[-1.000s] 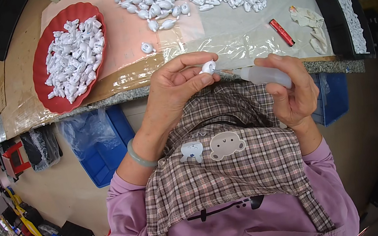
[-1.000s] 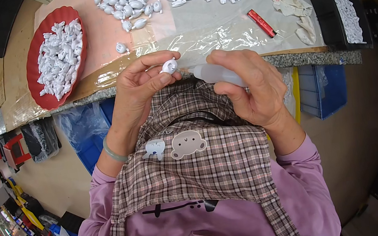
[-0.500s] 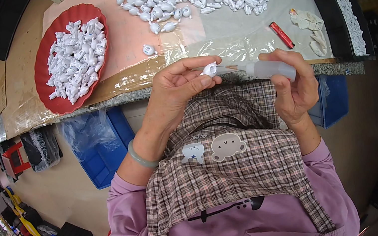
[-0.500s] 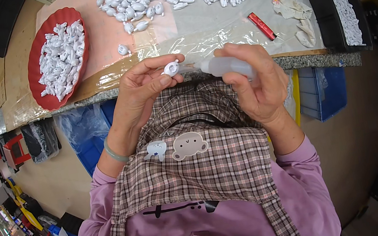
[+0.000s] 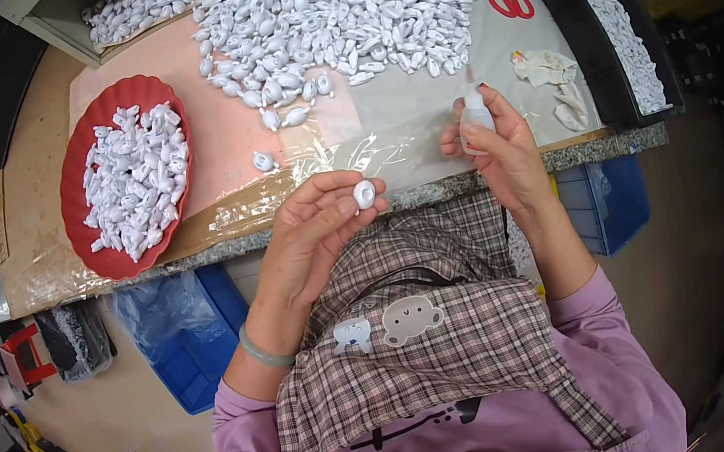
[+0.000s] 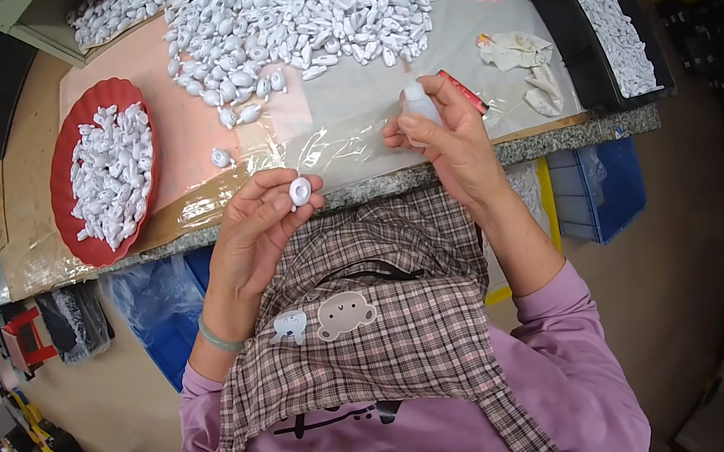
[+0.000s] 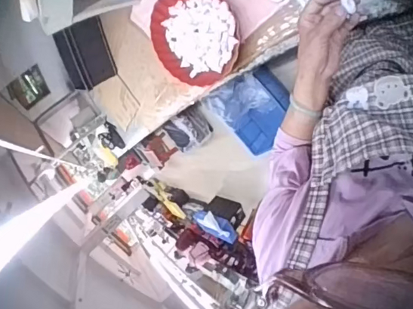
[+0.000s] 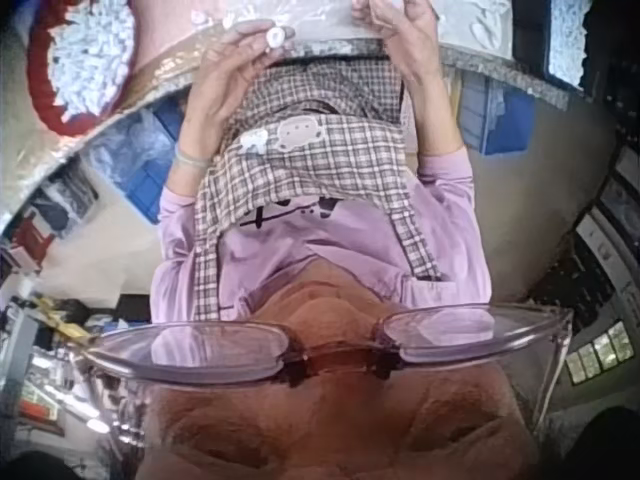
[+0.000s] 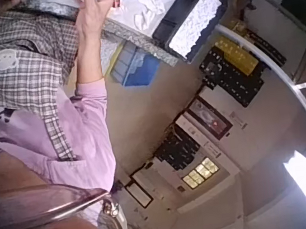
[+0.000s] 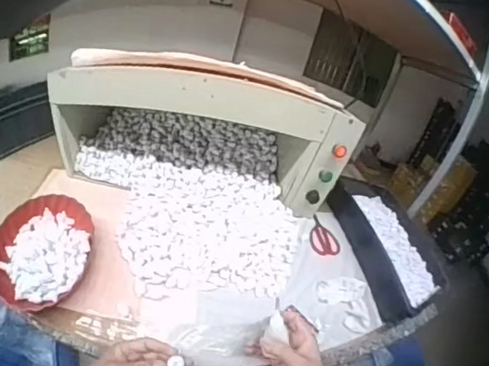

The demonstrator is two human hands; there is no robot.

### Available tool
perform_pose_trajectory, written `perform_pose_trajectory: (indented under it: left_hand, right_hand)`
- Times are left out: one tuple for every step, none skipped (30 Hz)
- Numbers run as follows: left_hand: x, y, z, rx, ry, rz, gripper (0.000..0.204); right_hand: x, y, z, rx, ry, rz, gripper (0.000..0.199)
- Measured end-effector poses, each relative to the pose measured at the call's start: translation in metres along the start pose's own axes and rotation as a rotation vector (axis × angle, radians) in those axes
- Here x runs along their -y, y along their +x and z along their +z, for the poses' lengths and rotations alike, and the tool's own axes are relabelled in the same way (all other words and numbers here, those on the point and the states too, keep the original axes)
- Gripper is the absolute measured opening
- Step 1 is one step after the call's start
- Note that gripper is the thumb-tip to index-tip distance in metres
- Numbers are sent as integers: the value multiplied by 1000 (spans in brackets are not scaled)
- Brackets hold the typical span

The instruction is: Assembling small plastic components by inserting nozzle tips into small plastic bottle bodies at a factory workbench.

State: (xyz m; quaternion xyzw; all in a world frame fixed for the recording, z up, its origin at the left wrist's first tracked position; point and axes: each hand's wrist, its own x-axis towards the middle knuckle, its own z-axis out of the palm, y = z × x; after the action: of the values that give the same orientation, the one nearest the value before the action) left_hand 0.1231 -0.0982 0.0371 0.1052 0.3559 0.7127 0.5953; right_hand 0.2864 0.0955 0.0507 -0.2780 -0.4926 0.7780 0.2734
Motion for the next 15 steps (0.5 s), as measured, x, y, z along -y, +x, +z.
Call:
perform_pose_trajectory:
  left_hand:
    - [0,1,-1,6,-1,1,23]
    - [0,1,-3,10,-15,2,23]
    - [0,1,-4,11,-29,5,23]
    - [0,1,-4,10,-28,7,23]
    - [0,1,-4,10,-30,9,24]
    - [-1,0,-5,3,-30,12,25]
    - [0,0,-6,-1,-30,16,25]
    - [0,0,-7,-10,-35,22,26]
    - [0,0,-8,-18,-38,27,26]
    - [-1,-1,-8,-21,-39,30,26]
    - [-2,-1,-7,-17,-43,29,29]
    - [-3,-2,-7,-13,-47,29,32]
    - [-4,-2,-7,-18,-47,32,32]
    - [-5,-2,-8,-16,-48,20,34]
    - [-5,-3,-9,-15,-51,10,35]
  right_hand:
    - [0,5,-2,19,-42,2,27]
    - [-2,12,-6,18,-45,-1,27]
    - [-4,20,-9,2,-157,-58,22]
    - [-5,28,-11,-13,-269,-115,18]
    - [-5,35,-11,-10,-268,-115,18]
    - [-2,43,-1,-8,-480,-122,16]
    - [-1,51,7,-8,-695,-131,13]
    - [-3,58,14,-2,-694,-131,13]
    - [-5,65,22,32,-843,-317,12]
    - [-8,72,28,68,-988,-506,11]
    - [-11,78,32,73,-987,-506,11]
    - [-15,85,36,83,-1095,-569,14]
    - [-20,90,39,93,-1204,-633,16]
    - [-25,95,42,96,-1256,-625,19]
    - [-28,97,46,104,-1255,-625,19]
